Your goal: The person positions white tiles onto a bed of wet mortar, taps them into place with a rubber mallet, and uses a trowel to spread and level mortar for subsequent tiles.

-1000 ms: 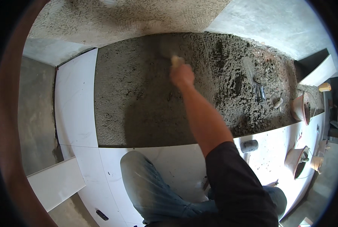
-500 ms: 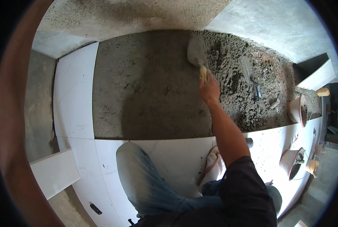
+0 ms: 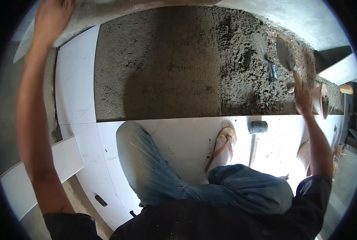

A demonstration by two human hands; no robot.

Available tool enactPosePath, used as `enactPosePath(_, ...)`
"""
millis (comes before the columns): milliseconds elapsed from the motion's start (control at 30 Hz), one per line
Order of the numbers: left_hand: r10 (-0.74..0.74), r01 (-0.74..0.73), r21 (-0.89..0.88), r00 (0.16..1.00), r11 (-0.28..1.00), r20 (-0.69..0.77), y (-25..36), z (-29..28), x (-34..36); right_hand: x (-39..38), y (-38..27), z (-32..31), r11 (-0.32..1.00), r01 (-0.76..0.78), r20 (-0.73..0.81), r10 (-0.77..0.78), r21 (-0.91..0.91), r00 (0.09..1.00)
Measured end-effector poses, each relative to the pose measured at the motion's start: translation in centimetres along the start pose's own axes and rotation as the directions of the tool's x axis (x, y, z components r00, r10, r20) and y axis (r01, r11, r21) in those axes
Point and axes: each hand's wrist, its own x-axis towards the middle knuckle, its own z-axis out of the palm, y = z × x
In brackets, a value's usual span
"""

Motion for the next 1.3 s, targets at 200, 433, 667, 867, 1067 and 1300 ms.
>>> enactPosePath(200,0.283,-0.257,0.254,0.957,0.933,-0.072,-0.7,5.3,-6.9,-9.5,-2.9,6.0,0.863,-0.313,-0.088,0.376,0.396,0.923)
enactPosePath(433,0.258,-0.235,0.166,0.957,0.958,-0.134,0.4,5.3,-8.7,-14.1,-13.0,9.1,0.528,0.242,0.032,-0.457,0.814,0.889)
enactPosePath(667,0.259,-0.219,0.257,0.957,0.941,-0.134,-0.5,4.6,-6.0,-3.6,-19.2,6.9,0.772,0.131,0.345,-0.42,0.622,0.839)
enactPosePath(867,0.289,-0.249,0.259,0.948,0.933,-0.131,-1.1,3.8,-4.7,1.8,-21.1,5.9,0.848,0.112,0.328,-0.318,0.519,0.89)
enactPosePath(1067,0.311,-0.273,0.239,0.94,0.932,-0.138,-1.1,4.4,-4.3,3.8,-21.5,7.2,0.747,0.357,0.19,-0.536,0.562,0.823)
enactPosePath(1300,0.28,-0.252,0.256,0.957,0.933,-0.079,-0.9,3.9,-4.4,4.3,-23.8,9.5,0.77,0.412,0.1,-0.518,0.487,0.85)
